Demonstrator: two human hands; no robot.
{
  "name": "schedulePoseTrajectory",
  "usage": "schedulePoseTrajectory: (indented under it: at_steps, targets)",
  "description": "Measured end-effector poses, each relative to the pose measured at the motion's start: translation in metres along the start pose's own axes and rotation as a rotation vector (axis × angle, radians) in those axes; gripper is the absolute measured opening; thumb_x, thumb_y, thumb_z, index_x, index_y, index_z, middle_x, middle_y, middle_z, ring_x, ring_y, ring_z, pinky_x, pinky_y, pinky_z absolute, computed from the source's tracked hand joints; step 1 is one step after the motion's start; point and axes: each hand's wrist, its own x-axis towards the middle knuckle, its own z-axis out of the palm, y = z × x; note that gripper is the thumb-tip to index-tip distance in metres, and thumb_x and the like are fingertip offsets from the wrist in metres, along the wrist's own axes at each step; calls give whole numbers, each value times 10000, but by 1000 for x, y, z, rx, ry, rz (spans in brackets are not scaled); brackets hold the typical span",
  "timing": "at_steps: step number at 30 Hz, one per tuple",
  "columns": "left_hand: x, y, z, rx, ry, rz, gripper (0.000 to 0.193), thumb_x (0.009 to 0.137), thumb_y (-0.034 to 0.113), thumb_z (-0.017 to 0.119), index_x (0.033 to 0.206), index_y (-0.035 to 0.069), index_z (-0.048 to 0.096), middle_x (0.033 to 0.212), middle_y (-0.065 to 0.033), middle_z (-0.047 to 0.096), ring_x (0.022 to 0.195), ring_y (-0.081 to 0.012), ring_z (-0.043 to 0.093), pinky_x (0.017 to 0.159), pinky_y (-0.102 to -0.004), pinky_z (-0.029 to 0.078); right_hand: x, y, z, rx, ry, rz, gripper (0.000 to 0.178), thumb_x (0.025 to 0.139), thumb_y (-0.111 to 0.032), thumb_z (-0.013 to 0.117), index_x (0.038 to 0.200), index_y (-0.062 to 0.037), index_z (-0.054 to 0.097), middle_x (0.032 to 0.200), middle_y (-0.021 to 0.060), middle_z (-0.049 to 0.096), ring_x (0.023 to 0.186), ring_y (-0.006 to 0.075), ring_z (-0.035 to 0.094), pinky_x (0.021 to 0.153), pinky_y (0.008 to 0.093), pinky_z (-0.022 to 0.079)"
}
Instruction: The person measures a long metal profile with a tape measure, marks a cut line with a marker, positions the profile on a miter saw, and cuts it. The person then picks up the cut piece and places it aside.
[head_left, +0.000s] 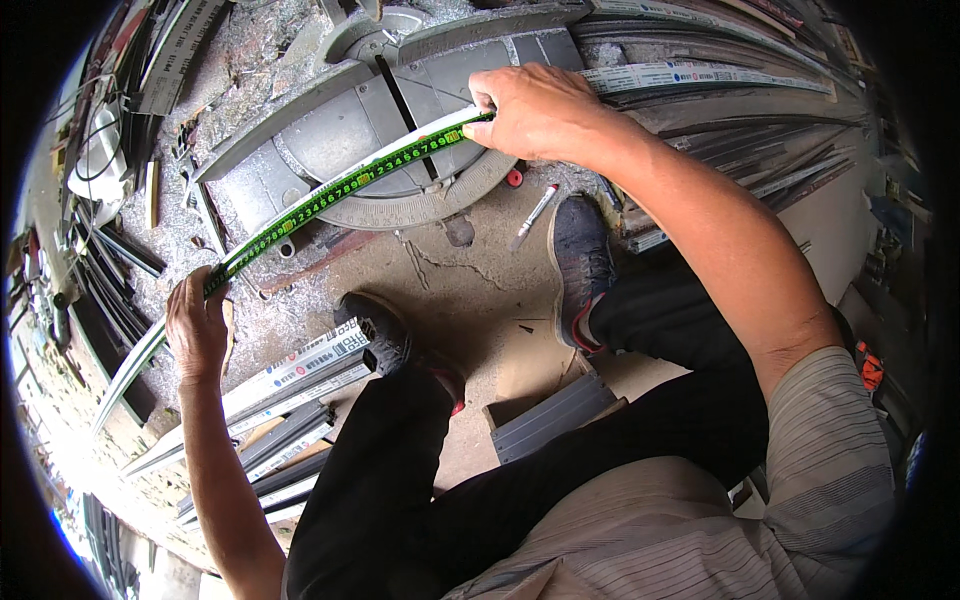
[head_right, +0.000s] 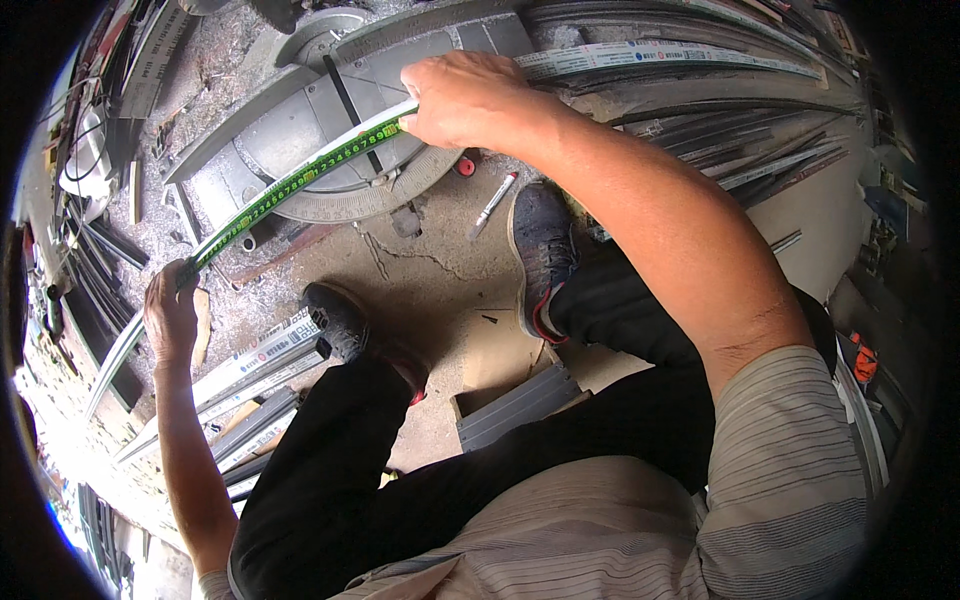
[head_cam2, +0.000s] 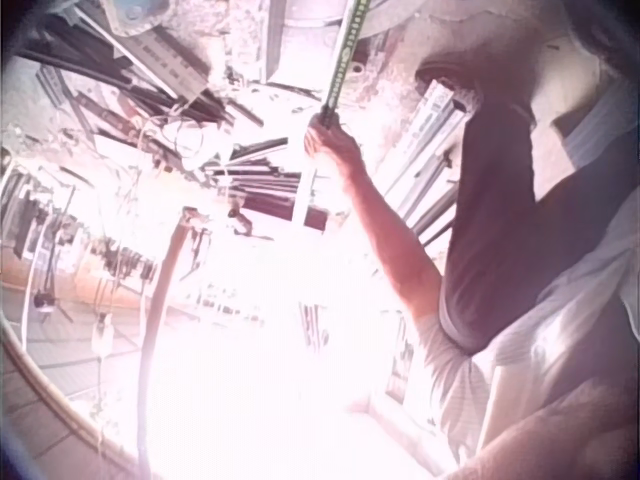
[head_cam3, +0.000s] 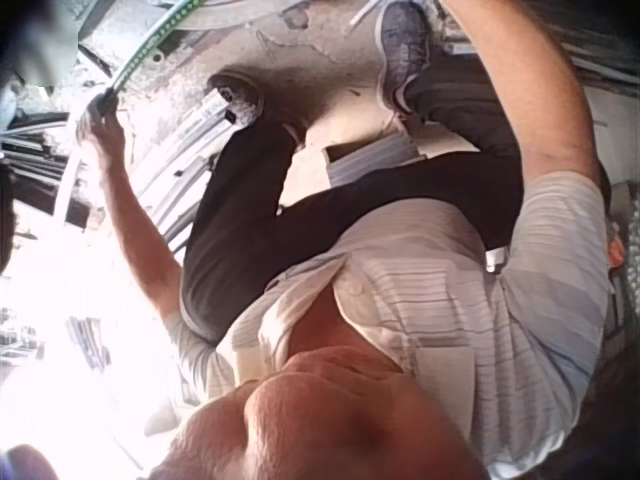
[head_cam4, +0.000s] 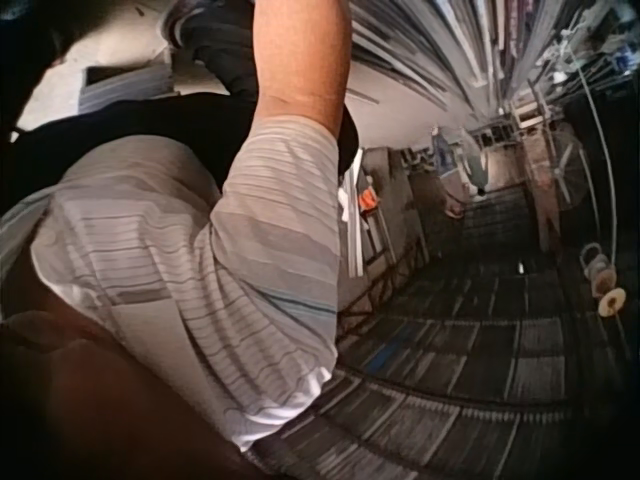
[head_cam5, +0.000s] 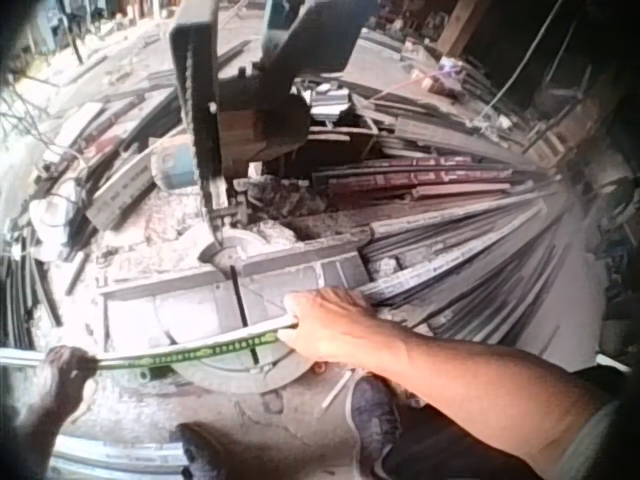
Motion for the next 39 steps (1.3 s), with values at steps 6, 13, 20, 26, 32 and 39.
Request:
schedulePoseTrajectory:
  at_steps: [6,13,20,26,32,39]
  targets:
    - [2,3,-9,29,-39,22,289,971,176,734,1230,67,666,1093,-157,740,1035,-370,697,952,-474,522,3,2,4,-5,19,3,351,917,-390,749,1002,-68,640,924,160,731,959,373,720,860,505,530]
    - [11,27,-28,93,-124,121,596,949,127,746,1498,90,516,1422,-212,611,1282,-401,609,1089,-500,486,4,5,5,23,40,-21,376,908,-383,747,1069,-64,631,977,165,743,994,377,719,869,502,534]
    - [55,141,-48,20,-192,166,607,986,192,731,1541,94,507,1519,-195,563,1401,-375,547,1175,-491,441,6,8,2,17,13,-6,451,909,-384,748,1160,-24,643,1105,196,749,1086,394,717,938,513,539]
    - [65,240,-17,-28,-107,250,651,982,247,723,1577,148,478,1550,-234,498,1432,-412,483,1214,-531,375,1,7,2,60,54,-68,442,914,-400,751,1139,-26,681,1144,205,748,1133,396,711,964,521,540]
    - [65,320,22,-52,-10,19,781,924,314,733,1611,146,402,1591,-287,369,1510,-442,344,1223,-631,261,2,8,5,75,33,-18,456,925,-415,743,1176,-37,697,1173,200,751,1151,392,709,981,521,540]
    - [63,358,42,-156,7,-207,860,877,294,723,1641,192,342,1648,-328,240,1575,-516,173,1170,-781,199,-3,0,-3,77,-22,-8,344,904,-144,672,1224,-21,702,1161,203,760,1126,352,741,983,478,563]
